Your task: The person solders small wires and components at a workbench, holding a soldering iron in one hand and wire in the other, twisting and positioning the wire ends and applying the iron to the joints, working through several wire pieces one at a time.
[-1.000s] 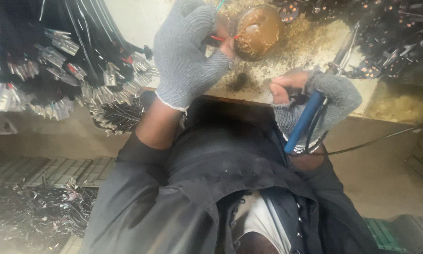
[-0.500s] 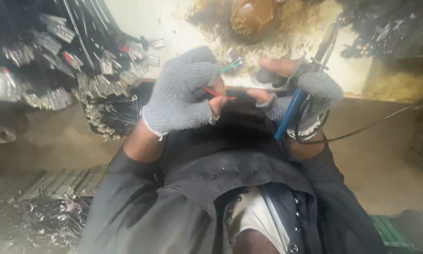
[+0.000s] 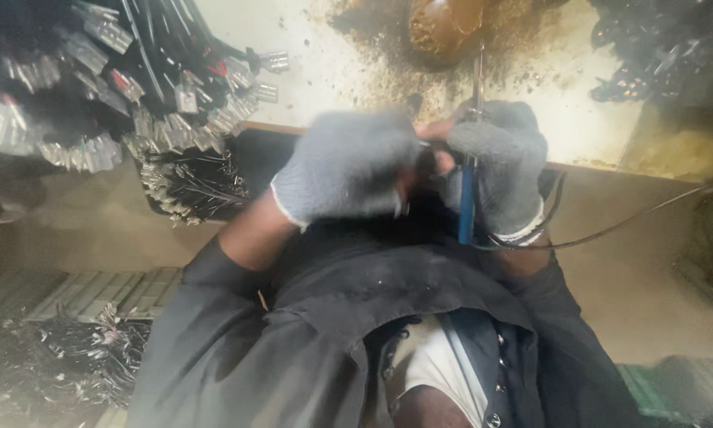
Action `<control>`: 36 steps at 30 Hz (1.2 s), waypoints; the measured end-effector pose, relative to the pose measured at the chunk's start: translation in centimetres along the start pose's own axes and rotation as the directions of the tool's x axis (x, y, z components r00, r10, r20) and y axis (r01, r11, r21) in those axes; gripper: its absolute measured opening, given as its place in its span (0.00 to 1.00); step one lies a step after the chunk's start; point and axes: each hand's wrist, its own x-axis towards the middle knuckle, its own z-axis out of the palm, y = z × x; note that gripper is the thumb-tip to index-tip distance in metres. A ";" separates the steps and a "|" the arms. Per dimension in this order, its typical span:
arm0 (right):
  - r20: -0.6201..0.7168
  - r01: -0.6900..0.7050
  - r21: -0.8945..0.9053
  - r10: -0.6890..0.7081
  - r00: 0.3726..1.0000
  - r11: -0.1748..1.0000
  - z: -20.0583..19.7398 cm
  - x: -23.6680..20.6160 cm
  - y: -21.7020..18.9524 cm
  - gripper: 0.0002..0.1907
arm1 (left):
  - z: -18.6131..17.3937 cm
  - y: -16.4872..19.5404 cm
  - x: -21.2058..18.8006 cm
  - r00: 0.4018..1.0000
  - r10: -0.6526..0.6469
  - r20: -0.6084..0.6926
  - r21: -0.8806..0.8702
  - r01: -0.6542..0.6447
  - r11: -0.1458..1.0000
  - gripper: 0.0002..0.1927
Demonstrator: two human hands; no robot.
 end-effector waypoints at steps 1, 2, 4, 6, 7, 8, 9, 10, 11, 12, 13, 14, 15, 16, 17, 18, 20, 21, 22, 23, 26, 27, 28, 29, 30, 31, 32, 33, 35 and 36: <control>-0.016 0.091 -0.074 -0.092 0.996 0.993 0.3 0.2 0.1 0.07 | 0.3 -0.3 0.3 0.989 0.000 -0.148 0.063 0.009 0.998 0.11; -0.036 0.093 -0.117 -0.098 0.995 0.989 0.5 0.2 0.2 0.07 | 0.7 -0.5 0.5 0.957 0.009 -0.289 0.123 0.027 0.992 0.12; -0.084 0.097 -0.206 -0.116 0.990 0.974 0.9 0.1 0.3 0.07 | 1.6 -1.0 0.8 0.943 -0.015 -0.333 0.220 0.094 0.971 0.11; -0.110 0.131 -0.173 -0.151 0.982 0.976 0.8 0.0 0.5 0.05 | 2.2 -1.3 0.7 0.937 -0.049 -0.345 0.250 0.142 0.958 0.10; -0.124 0.154 -0.154 -0.174 0.977 0.976 0.7 0.0 0.6 0.06 | 2.3 -1.4 0.6 0.940 -0.059 -0.335 0.243 0.147 0.959 0.10; -0.090 0.126 -0.231 -0.150 0.985 0.965 0.5 -0.1 0.7 0.11 | 2.3 -1.5 0.6 0.943 -0.062 -0.326 0.240 0.147 0.960 0.10; -0.058 0.100 -0.308 -0.124 0.991 0.946 0.2 -0.2 0.7 0.16 | 2.3 -1.6 0.5 0.943 -0.067 -0.327 0.219 0.144 0.965 0.09; -0.024 0.076 -0.382 -0.093 0.995 0.921 -0.1 -0.3 0.8 0.22 | 2.1 -1.6 0.5 0.942 -0.074 -0.327 0.196 0.144 0.970 0.09; -0.023 0.077 -0.327 -0.089 0.996 0.942 -0.1 -0.4 1.0 0.20 | 2.0 -1.6 0.5 0.941 -0.084 -0.329 0.171 0.146 0.974 0.09; -0.021 0.076 -0.272 -0.085 0.996 0.959 0.0 -0.5 1.2 0.19 | 1.9 -1.5 0.5 0.944 -0.082 -0.319 0.181 0.146 0.973 0.09; -0.022 0.077 -0.216 -0.084 0.996 0.973 0.0 -0.7 1.5 0.17 | 1.7 -1.5 0.6 0.948 -0.077 -0.310 0.193 0.142 0.971 0.08; -0.034 0.089 -0.264 -0.102 0.994 0.961 0.1 -0.8 1.7 0.17 | 1.7 -1.4 0.6 0.951 -0.072 -0.300 0.205 0.138 0.969 0.08; -0.045 0.098 -0.311 -0.117 0.992 0.945 0.2 -1.0 2.0 0.17 | 1.6 -1.3 0.7 0.944 -0.072 -0.321 0.195 0.141 0.971 0.08; -0.056 0.105 -0.357 -0.133 0.989 0.928 0.2 -1.2 2.3 0.16 | 1.7 -1.2 0.8 0.937 -0.073 -0.341 0.185 0.143 0.972 0.08; -0.060 0.122 -0.356 -0.153 0.986 0.926 0.2 -1.3 2.5 0.15 | 1.7 -1.1 0.9 0.930 -0.070 -0.361 0.177 0.143 0.974 0.08; -0.062 0.140 -0.355 -0.173 0.983 0.924 0.3 -1.3 2.7 0.14 | 1.8 -1.0 1.0 0.929 -0.066 -0.363 0.211 0.151 0.966 0.08; -0.073 0.158 -0.375 -0.200 0.977 0.913 0.4 -1.3 2.9 0.13 | 2.0 -1.0 1.1 0.929 -0.058 -0.366 0.278 0.168 0.946 0.08; -0.081 0.159 -0.395 -0.206 0.975 0.905 0.4 -1.3 3.0 0.14 | 2.1 -1.0 1.1 0.930 -0.057 -0.363 0.283 0.168 0.944 0.08; -0.089 0.159 -0.415 -0.214 0.973 0.896 0.4 -1.3 2.9 0.14 | 2.2 -1.0 1.1 0.931 -0.056 -0.359 0.289 0.169 0.942 0.08; -0.084 0.156 -0.423 -0.210 0.974 0.893 0.5 -1.3 2.9 0.14 | 2.2 -1.0 1.1 0.933 -0.055 -0.357 0.296 0.168 0.940 0.08; -0.068 0.146 -0.441 -0.196 0.978 0.885 0.4 -1.4 2.7 0.14 | 2.3 -1.1 1.1 0.938 -0.072 -0.340 0.331 0.191 0.924 0.05; -0.064 0.143 -0.444 -0.191 0.980 0.885 0.4 -1.5 2.6 0.15 | 2.2 -1.1 1.0 0.943 -0.041 -0.331 0.368 0.169 0.914 0.04; -0.059 0.140 -0.446 -0.186 0.981 0.884 0.4 -1.5 2.6 0.15 | 2.3 -1.1 1.1 0.947 -0.010 -0.321 0.405 0.147 0.903 0.04; -0.051 0.149 -0.448 -0.192 0.980 0.882 0.3 -1.4 2.7 0.16 | 2.3 -1.1 1.2 0.951 0.021 -0.310 0.441 0.124 0.889 0.04; -0.044 0.157 -0.450 -0.197 0.979 0.879 0.3 -1.4 2.7 0.17 | 2.3 -1.1 1.3 0.950 0.008 -0.311 0.457 0.142 0.878 0.05; -0.037 0.163 -0.452 -0.201 0.979 0.877 0.3 -1.3 2.6 0.18 | 2.4 -1.1 1.5 0.950 -0.005 -0.312 0.471 0.159 0.867 0.05; -0.034 0.159 -0.452 -0.195 0.980 0.878 0.2 -1.2 2.5 0.16 | 2.5 -1.1 1.7 0.950 -0.018 -0.313 0.486 0.177 0.856 0.06; -0.030 0.156 -0.452 -0.189 0.981 0.878 0.1 -1.2 2.3 0.15 | 2.5 -1.1 1.7 0.950 0.002 -0.312 0.493 0.159 0.856 0.08; -0.016 0.095 -0.403 -0.111 0.994 0.910 -0.2 -1.2 1.7 0.18 | 2.5 -0.9 1.8 0.950 0.045 -0.310 0.505 0.124 0.854 0.13; -0.002 0.037 -0.351 -0.040 0.999 0.936 -0.5 -1.3 1.3 0.24 | 2.5 -0.8 1.8 0.945 0.010 -0.328 0.447 0.146 0.882 0.10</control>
